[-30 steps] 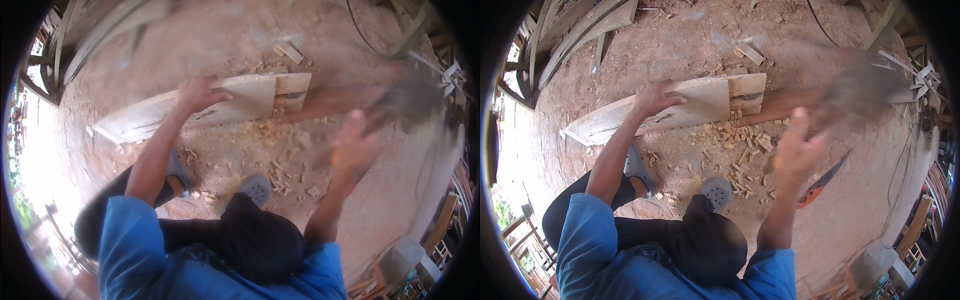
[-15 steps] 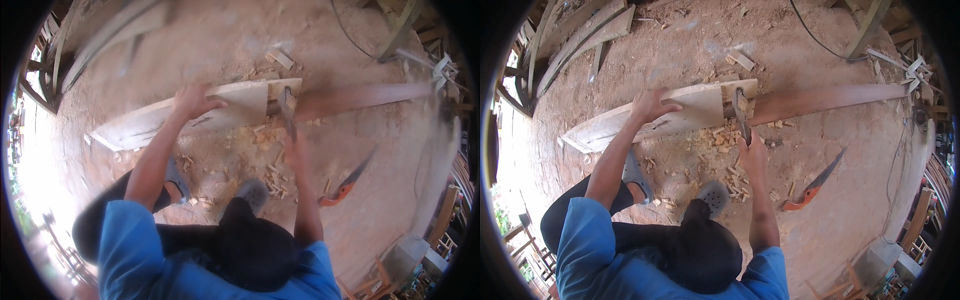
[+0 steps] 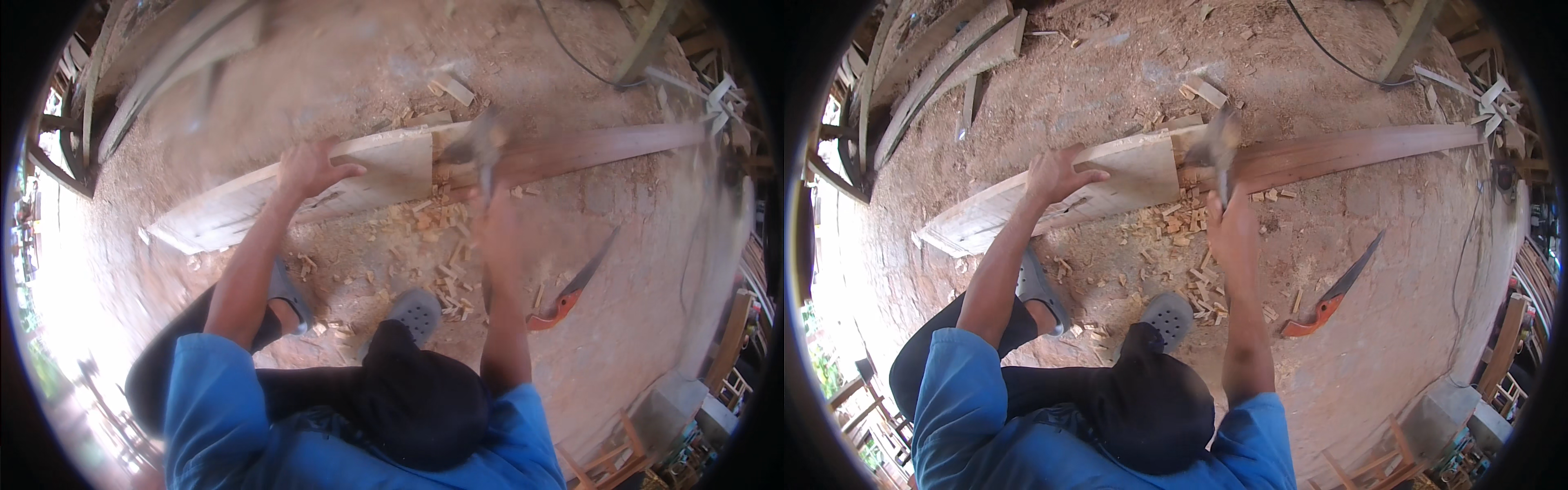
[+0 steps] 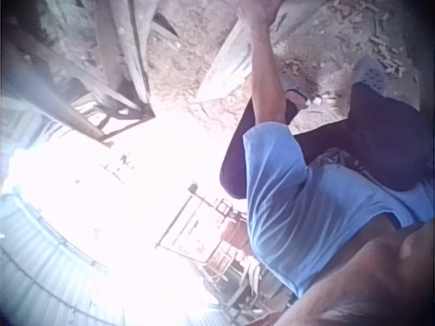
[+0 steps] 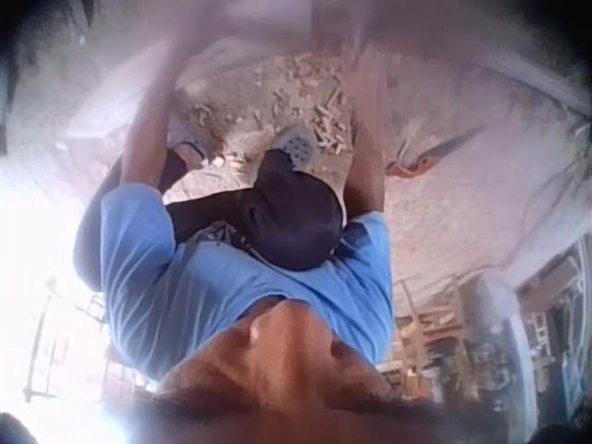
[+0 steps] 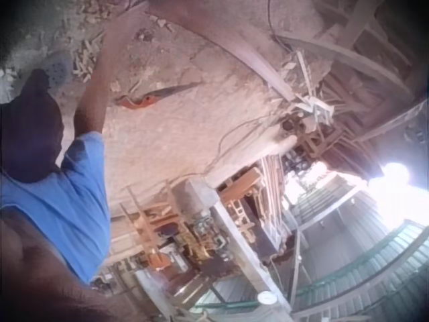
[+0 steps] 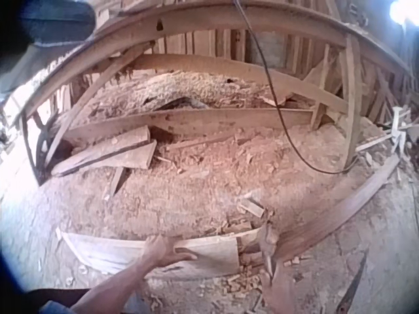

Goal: The person uses a machete to split and shape a piece of wood on the ground. They repeatedly strike the wood to break it into smaller pieces and then use the machete to carve and refine the edges.

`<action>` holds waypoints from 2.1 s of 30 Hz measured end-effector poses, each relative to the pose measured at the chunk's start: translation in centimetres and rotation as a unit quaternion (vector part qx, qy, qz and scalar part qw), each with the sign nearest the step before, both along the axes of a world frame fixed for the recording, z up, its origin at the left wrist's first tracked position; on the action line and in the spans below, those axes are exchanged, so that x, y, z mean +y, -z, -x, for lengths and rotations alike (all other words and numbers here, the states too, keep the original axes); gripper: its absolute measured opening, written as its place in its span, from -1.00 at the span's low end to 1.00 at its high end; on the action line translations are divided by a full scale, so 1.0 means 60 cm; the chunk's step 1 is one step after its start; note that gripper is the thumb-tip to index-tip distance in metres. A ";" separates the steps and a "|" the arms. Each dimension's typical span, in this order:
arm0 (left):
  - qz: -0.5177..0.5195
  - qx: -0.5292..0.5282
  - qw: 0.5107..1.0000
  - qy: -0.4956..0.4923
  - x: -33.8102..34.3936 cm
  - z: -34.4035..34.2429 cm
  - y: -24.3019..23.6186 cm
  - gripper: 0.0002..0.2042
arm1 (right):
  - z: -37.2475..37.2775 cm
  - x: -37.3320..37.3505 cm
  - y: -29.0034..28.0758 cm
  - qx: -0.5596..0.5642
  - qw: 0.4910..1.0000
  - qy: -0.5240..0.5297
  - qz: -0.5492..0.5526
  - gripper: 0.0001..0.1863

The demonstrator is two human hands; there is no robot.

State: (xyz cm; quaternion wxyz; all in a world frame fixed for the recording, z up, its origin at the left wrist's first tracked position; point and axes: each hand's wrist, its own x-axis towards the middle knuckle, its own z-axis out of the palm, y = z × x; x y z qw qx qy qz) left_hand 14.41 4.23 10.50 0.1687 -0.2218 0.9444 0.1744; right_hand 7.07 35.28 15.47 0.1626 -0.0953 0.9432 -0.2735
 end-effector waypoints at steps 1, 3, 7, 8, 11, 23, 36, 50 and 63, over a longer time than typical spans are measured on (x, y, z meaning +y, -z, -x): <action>-0.008 0.012 1.000 -0.005 0.001 -0.002 0.003 -0.18 | -0.001 0.002 0.020 -0.023 0.999 -0.026 -0.012 -0.54; 0.024 0.068 0.997 0.010 0.002 -0.002 0.007 -0.18 | -0.002 0.011 0.030 0.004 0.997 -0.002 0.076 -0.53; -0.015 0.021 1.000 -0.007 0.003 -0.005 0.006 -0.16 | 0.020 0.049 -0.046 -0.017 0.970 0.178 0.165 -0.41; -0.011 0.000 1.000 0.001 0.003 -0.004 0.005 -0.17 | 0.029 0.058 -0.067 -0.021 0.956 0.206 0.208 -0.38; 0.009 -0.013 1.000 0.005 -0.001 0.001 0.000 -0.19 | 0.034 0.048 -0.065 0.080 0.972 0.184 0.121 -0.37; -0.005 -0.005 1.000 -0.005 -0.003 0.003 0.009 -0.19 | 0.033 0.041 -0.076 -0.007 0.932 0.221 0.287 -0.51; -0.001 0.015 1.000 -0.012 -0.002 -0.002 0.016 -0.19 | 0.014 -0.007 -0.063 0.067 0.967 0.106 0.222 -0.58; -0.004 0.021 1.000 -0.021 0.000 0.000 0.006 -0.19 | 0.026 -0.017 -0.090 0.065 0.975 0.146 0.155 -0.57; 0.014 0.073 0.997 -0.009 -0.008 -0.003 0.028 -0.13 | 0.012 -0.003 -0.030 0.031 0.983 0.103 0.145 -0.47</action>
